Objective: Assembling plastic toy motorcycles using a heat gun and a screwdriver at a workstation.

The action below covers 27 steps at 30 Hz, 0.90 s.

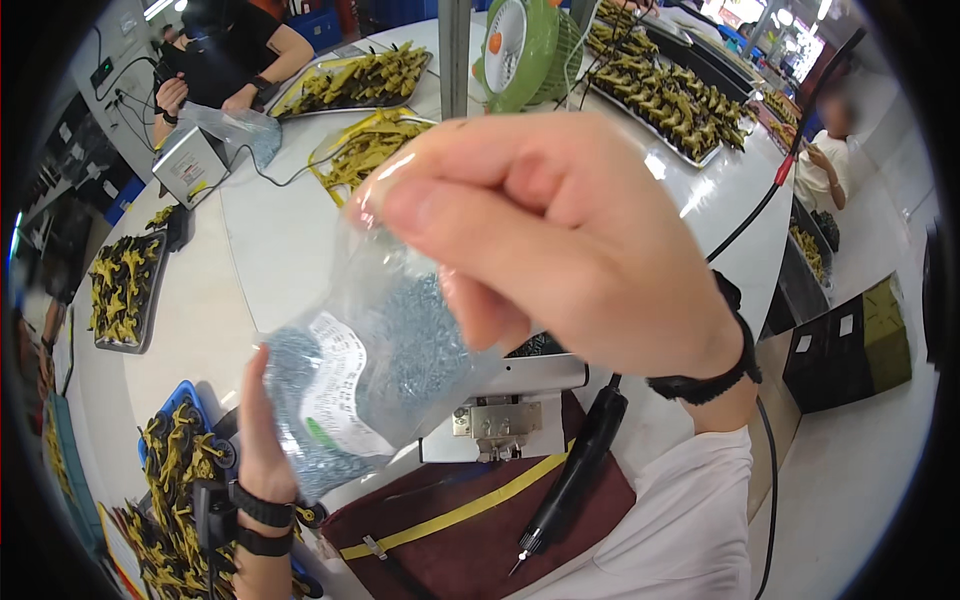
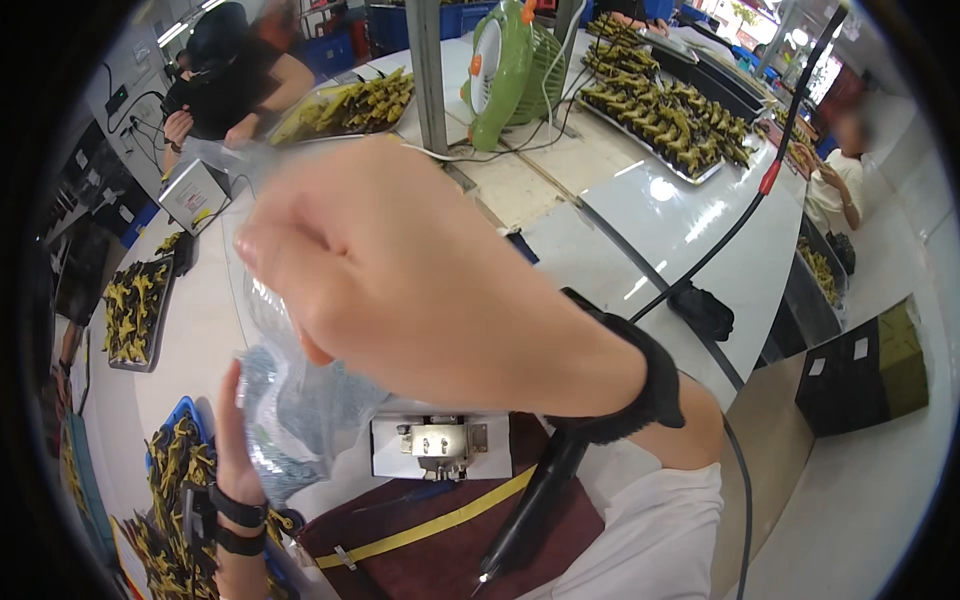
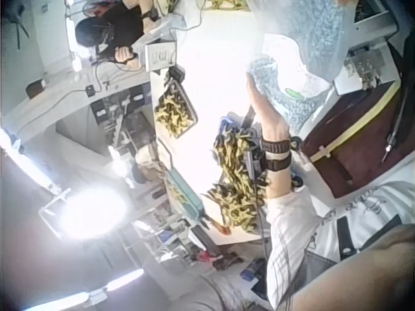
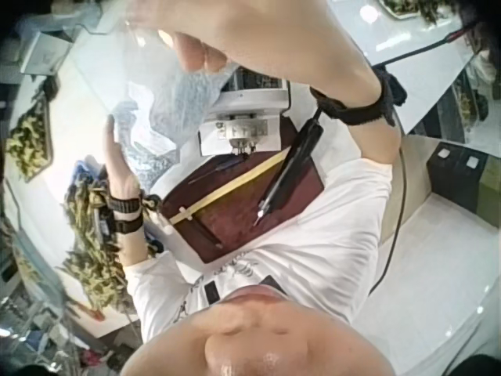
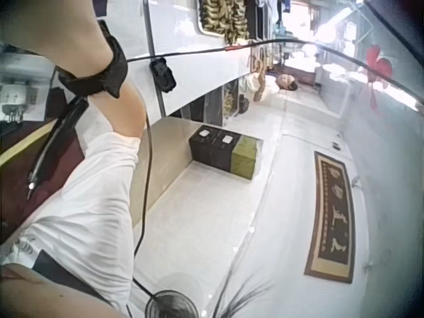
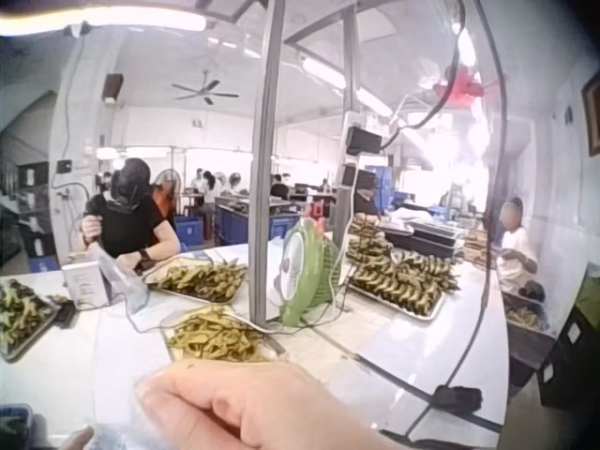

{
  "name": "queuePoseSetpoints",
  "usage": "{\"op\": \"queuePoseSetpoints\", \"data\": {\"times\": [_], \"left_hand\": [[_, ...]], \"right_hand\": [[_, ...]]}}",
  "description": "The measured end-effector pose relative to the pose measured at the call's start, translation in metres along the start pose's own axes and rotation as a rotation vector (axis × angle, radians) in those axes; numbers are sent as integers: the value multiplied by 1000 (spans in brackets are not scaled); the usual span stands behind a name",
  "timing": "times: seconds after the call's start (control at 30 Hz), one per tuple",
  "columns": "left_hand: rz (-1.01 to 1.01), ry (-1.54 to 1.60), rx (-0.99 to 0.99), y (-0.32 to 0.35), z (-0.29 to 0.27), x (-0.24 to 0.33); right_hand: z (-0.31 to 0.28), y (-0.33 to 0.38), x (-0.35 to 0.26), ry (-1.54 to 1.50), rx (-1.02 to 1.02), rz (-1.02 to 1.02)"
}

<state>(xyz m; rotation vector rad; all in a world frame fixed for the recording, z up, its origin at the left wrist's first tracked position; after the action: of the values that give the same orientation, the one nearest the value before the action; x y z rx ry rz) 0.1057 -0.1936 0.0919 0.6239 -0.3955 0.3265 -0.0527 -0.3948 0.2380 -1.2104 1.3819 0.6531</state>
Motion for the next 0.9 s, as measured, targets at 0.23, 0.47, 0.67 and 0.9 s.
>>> {"op": "queuePoseSetpoints", "data": {"times": [0.23,0.47,0.67,0.9], "left_hand": [[320,-685,-76,2,-19,-42],[1212,-1366,-360,38,39,-7],[1185,-1392,-466,23,72,-3],[1159,-1075,-394,10,74,-16]], "right_hand": [[61,-6,-25,459,25,-315],[75,-9,-30,474,-86,-115],[69,-8,-22,454,-69,-84],[57,-6,-14,565,-29,-224]]}}
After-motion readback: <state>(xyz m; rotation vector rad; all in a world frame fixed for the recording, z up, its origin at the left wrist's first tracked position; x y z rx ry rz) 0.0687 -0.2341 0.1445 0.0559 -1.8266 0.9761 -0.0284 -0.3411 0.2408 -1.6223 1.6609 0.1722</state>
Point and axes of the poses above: each hand's wrist, its own y-axis away from the middle knuckle, its own z-axis out of the palm, x = y × z, the point moved 1 cm from there along -y, towards the middle knuckle, and after that the axes turned 2 degrees about z, right-handed, at the moved point
